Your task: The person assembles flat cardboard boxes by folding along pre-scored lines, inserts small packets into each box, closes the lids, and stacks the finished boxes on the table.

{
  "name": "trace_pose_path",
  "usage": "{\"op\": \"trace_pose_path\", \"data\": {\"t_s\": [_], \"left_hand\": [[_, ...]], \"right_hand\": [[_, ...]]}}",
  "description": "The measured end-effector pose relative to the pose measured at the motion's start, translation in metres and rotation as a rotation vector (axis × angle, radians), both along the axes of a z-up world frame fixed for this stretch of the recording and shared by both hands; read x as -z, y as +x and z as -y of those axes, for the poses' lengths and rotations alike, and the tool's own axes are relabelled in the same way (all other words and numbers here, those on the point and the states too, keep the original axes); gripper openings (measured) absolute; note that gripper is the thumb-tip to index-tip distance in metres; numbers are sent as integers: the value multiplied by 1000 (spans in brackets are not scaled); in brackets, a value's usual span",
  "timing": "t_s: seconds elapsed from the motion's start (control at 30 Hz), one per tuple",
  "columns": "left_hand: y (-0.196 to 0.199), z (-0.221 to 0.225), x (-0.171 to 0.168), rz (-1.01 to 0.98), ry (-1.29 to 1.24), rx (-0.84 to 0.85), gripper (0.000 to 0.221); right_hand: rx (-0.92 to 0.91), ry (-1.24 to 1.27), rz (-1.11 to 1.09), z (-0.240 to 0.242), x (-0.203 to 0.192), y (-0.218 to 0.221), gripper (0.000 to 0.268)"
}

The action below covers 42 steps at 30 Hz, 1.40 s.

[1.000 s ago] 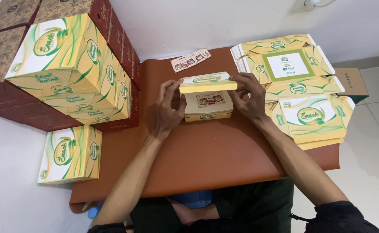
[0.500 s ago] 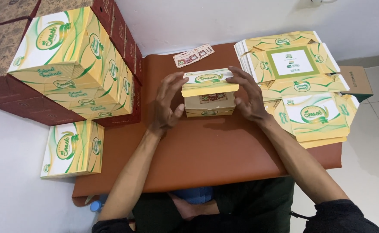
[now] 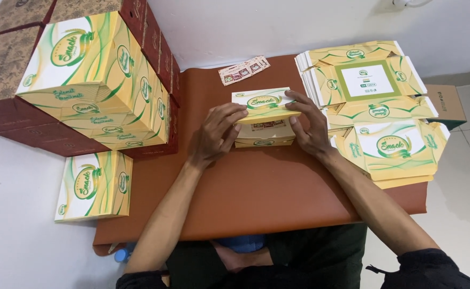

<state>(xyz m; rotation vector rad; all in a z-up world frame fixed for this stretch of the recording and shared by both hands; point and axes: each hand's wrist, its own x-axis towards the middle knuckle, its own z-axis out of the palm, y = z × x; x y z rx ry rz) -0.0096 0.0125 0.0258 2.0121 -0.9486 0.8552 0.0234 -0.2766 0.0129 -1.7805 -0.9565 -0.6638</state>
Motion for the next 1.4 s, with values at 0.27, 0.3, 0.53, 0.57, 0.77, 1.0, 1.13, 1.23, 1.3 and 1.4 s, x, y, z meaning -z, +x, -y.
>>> {"op": "trace_pose_path", "data": {"t_s": [0.27, 0.3, 0.53, 0.57, 0.77, 1.0, 1.13, 1.23, 1.3, 1.4], "left_hand": [[0, 0, 2, -1, -39, 32, 27], [0, 0, 2, 1, -43, 39, 27], [-1, -2, -4, 4, -26, 71, 26], [-2, -2, -5, 2, -34, 70, 26], [-1, -2, -3, 2, -55, 87, 28], [2, -4, 4, -8, -58, 115, 29], [2, -5, 1, -16, -48, 125, 27], [3, -5, 5, -11, -46, 132, 28], [3, -5, 6, -21, -59, 132, 27], [2, -4, 5, -31, -74, 135, 26]], "right_hand": [[-30, 3, 19, 2, 0, -3, 20], [-30, 0, 24, 2, -2, -3, 19], [-38, 22, 4, -1, -4, -6, 21], [-42, 17, 11, 0, -3, -5, 22], [-45, -6, 29, 0, -1, -4, 24], [-20, -92, 67, 3, -1, -6, 26], [-24, -81, 73, 3, 1, -3, 24], [-21, -81, 73, 2, 1, -4, 24], [-22, -75, 73, 1, -1, -5, 24], [-15, -62, 56, -1, -4, -7, 23]]}}
